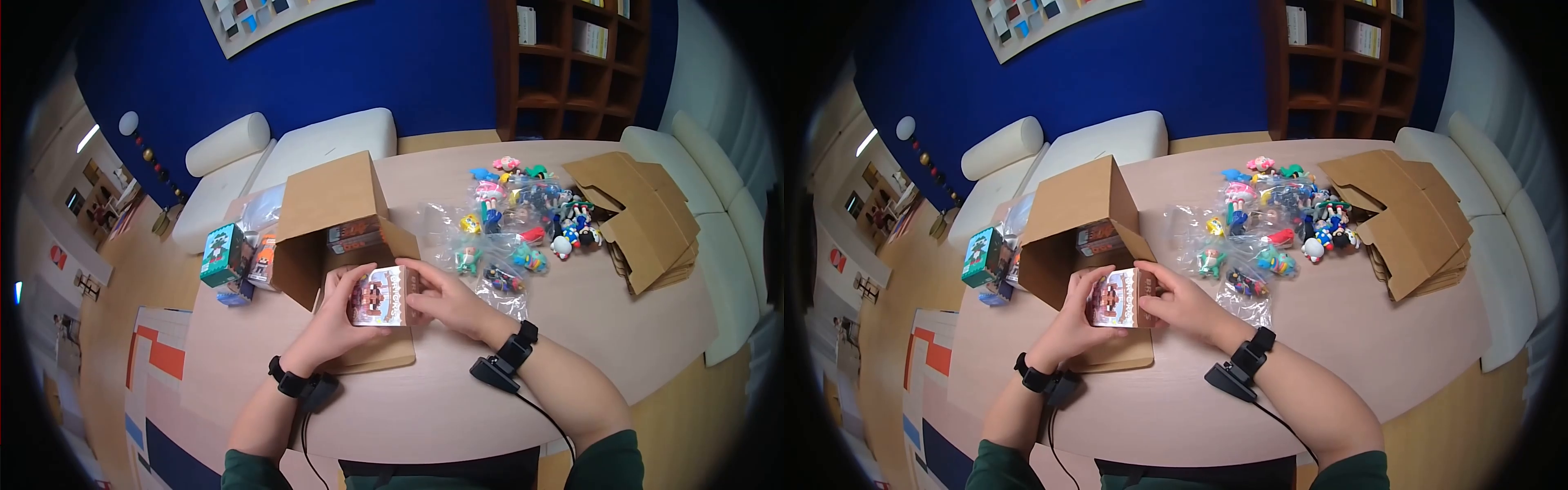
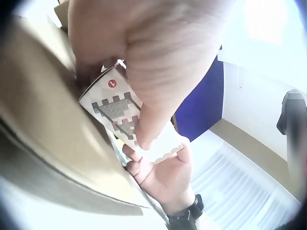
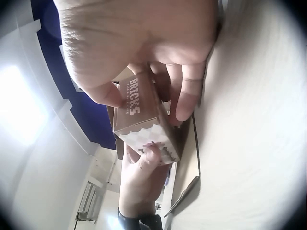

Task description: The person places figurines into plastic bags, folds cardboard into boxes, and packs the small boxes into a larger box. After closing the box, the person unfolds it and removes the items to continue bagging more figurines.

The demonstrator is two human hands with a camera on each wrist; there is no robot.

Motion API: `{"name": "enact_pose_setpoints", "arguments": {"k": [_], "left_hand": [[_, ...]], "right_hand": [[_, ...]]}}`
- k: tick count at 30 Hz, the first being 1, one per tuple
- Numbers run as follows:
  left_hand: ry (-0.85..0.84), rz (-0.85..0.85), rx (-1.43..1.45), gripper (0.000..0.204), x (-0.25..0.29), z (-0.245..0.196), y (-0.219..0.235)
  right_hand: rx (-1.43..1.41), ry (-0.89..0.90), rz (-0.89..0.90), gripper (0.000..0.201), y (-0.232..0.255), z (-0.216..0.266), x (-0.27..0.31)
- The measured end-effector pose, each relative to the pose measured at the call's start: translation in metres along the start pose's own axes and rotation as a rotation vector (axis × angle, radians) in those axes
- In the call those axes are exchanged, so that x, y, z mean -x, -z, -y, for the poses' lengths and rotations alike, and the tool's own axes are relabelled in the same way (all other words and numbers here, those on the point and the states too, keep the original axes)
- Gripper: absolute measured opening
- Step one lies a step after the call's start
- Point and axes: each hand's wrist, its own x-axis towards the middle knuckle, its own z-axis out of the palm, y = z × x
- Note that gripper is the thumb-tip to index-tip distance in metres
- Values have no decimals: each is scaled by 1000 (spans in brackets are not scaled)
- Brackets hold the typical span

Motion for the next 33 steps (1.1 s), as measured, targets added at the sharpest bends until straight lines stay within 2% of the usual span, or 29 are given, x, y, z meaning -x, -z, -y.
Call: {"name": "enact_pose_setpoints", "arguments": {"k": [9,11,12,14,15,17,18,19,21,22,24,25,27,29,31,33], "left_hand": [[-46,-22,-43,99,3,4,3],[-86,-53,-92,98,3,5,3],[-84,-51,-93,98,3,8,3],[0,-69,29,100,2,19,8],[-10,-88,73,102,0,29,10],[30,-100,177,106,-1,37,10],[28,-102,178,106,-1,37,10],[30,-105,170,106,0,36,10],[33,-108,163,106,1,30,9],[27,-122,106,105,2,25,8],[-19,-147,23,101,3,15,6],[-21,-145,23,101,4,10,5],[-97,-183,-86,95,7,-1,3],[-129,-199,-135,91,9,-7,3],[-186,-162,-276,95,11,-5,6],[-208,-153,-310,94,11,-4,6]], "right_hand": [[4,-114,-6,62,-1,0,-4],[71,84,-56,59,-1,-12,-4],[69,83,-57,59,1,-13,-2],[-259,88,-138,60,2,-4,1],[-259,89,-136,60,0,-4,0],[-112,196,-175,55,-3,-4,-1],[34,96,-143,38,5,-10,-2],[35,97,-142,38,7,-12,-4],[226,115,-196,17,7,-14,-5],[227,115,-196,17,5,-10,-3],[479,66,-223,25,-3,2,1],[479,67,-226,25,-5,0,0],[440,195,-229,30,-6,-11,0],[361,158,-225,30,0,-12,-2],[-2,-56,-119,30,4,-8,-3],[-59,-35,-180,28,3,-8,-3]]}}
